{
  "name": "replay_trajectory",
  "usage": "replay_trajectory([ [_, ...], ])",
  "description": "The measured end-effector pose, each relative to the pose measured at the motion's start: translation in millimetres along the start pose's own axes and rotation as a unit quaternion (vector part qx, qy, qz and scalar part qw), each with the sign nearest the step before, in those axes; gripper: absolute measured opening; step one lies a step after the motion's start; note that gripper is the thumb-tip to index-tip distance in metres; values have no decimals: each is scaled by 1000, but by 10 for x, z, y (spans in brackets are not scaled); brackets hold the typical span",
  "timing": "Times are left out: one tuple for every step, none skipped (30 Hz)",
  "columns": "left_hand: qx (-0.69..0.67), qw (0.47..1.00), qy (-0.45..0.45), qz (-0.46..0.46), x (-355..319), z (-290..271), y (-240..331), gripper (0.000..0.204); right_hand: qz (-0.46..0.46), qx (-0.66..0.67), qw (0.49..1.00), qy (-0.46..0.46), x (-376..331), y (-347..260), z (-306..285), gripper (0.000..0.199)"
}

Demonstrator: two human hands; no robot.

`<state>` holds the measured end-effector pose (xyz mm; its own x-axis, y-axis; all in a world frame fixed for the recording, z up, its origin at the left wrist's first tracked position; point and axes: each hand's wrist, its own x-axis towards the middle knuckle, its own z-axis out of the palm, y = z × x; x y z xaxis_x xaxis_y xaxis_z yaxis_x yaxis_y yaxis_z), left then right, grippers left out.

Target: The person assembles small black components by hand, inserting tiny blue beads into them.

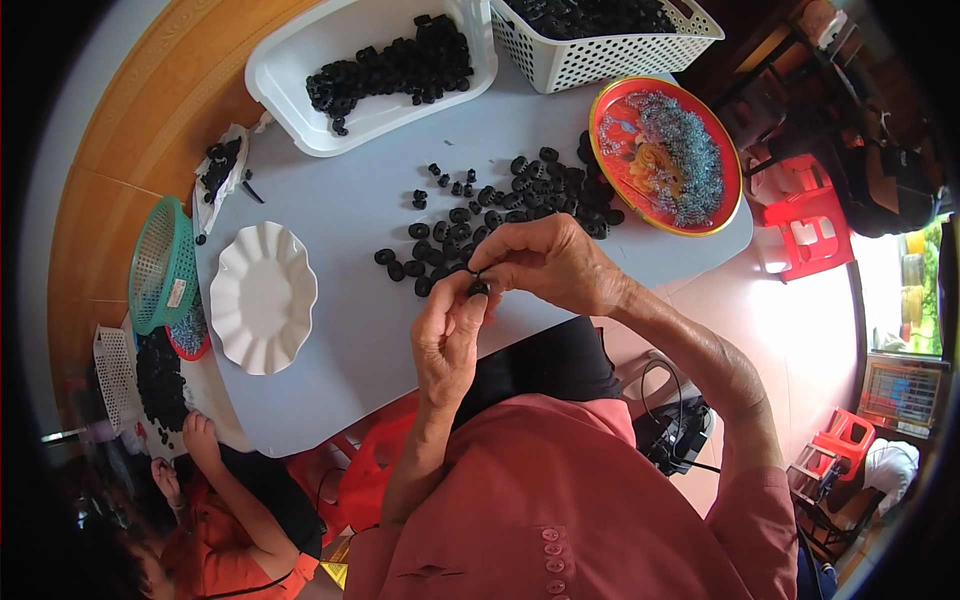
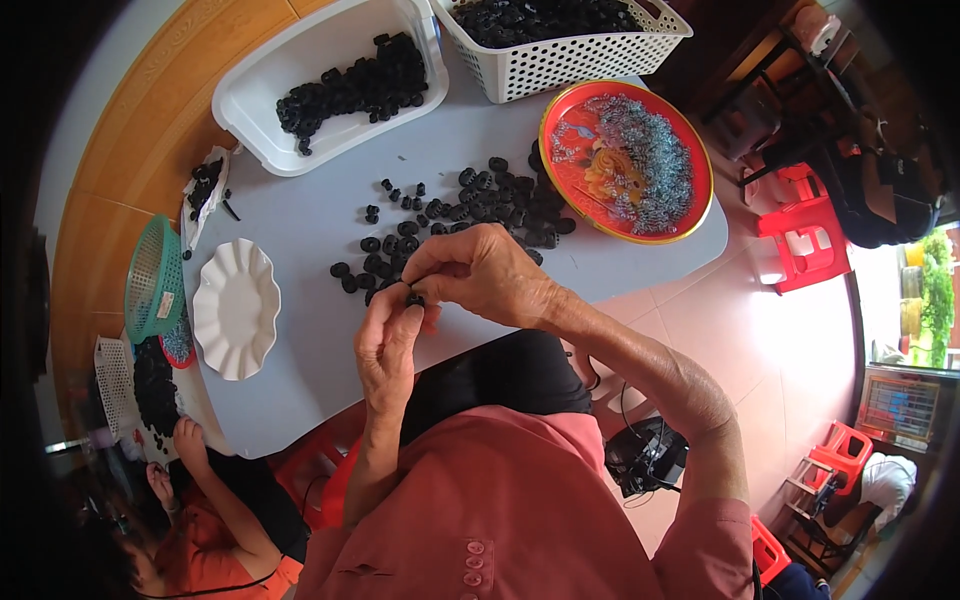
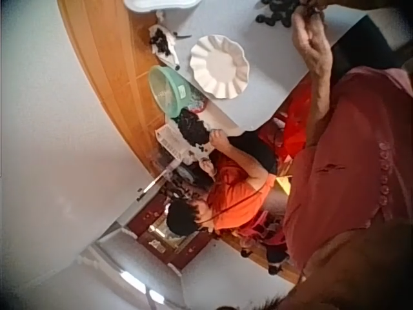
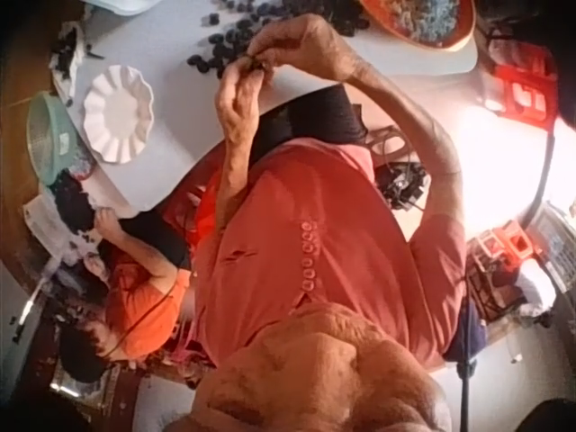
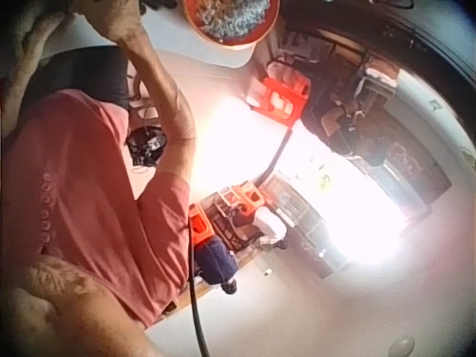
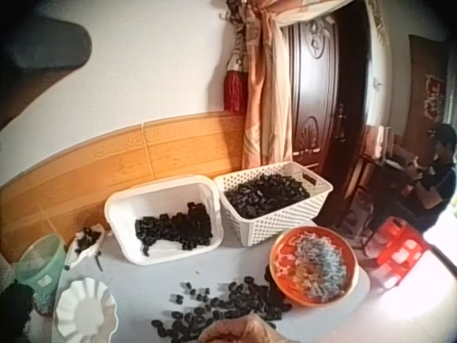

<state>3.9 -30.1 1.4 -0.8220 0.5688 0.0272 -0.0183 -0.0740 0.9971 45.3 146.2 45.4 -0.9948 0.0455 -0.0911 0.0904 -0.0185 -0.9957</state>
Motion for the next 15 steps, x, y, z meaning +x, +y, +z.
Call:
replay_trajectory([
  [16, 1000, -7, 17, 2, -21, -15, 22, -12, -36, 999, -11, -7, -34, 5, 15],
  [31, 999, -15, 34, 6, -29, -21, 19, -24, -72, 997, -21, -13, -61, 5, 15],
  [30, 999, -14, 33, 8, -23, -14, 19, -23, -73, 997, -22, -16, -71, 1, 15],
  [38, 998, -17, 40, 10, -10, 0, 19, -26, -79, 996, -20, -19, -79, -5, 15],
  [46, 998, -18, 47, 11, -5, 7, 19, -29, -84, 996, -21, -13, -82, -11, 15],
  [46, 998, -16, 46, 9, -5, 9, 19, -29, -84, 996, -23, -5, -86, -19, 15],
  [51, 997, -17, 47, 7, -5, 9, 19, -36, -103, 994, -31, 5, -92, -28, 14],
  [56, 997, -17, 47, 4, -8, 6, 19, -43, -121, 991, -40, 16, -101, -35, 13],
  [55, 997, -15, 47, 6, -11, 1, 19, -42, -122, 991, -42, 26, -119, -40, 13],
  [55, 998, -13, 43, 11, -14, -5, 19, -51, -135, 988, -47, 36, -142, -44, 14],
  [54, 998, -13, 39, 14, -14, -9, 19, -60, -149, 986, -50, 40, -157, -45, 14],
  [53, 998, -11, 38, 12, -15, -14, 19, -59, -149, 986, -51, 45, -159, -44, 14],
  [53, 998, -11, 37, 9, -17, -19, 19, -60, -149, 986, -53, 50, -160, -40, 14],
  [54, 998, -10, 35, 8, -19, -28, 19, -60, -149, 985, -55, 57, -155, -36, 14],
  [54, 998, -9, 35, 10, -18, -34, 19, -59, -149, 985, -56, 62, -153, -31, 14],
])
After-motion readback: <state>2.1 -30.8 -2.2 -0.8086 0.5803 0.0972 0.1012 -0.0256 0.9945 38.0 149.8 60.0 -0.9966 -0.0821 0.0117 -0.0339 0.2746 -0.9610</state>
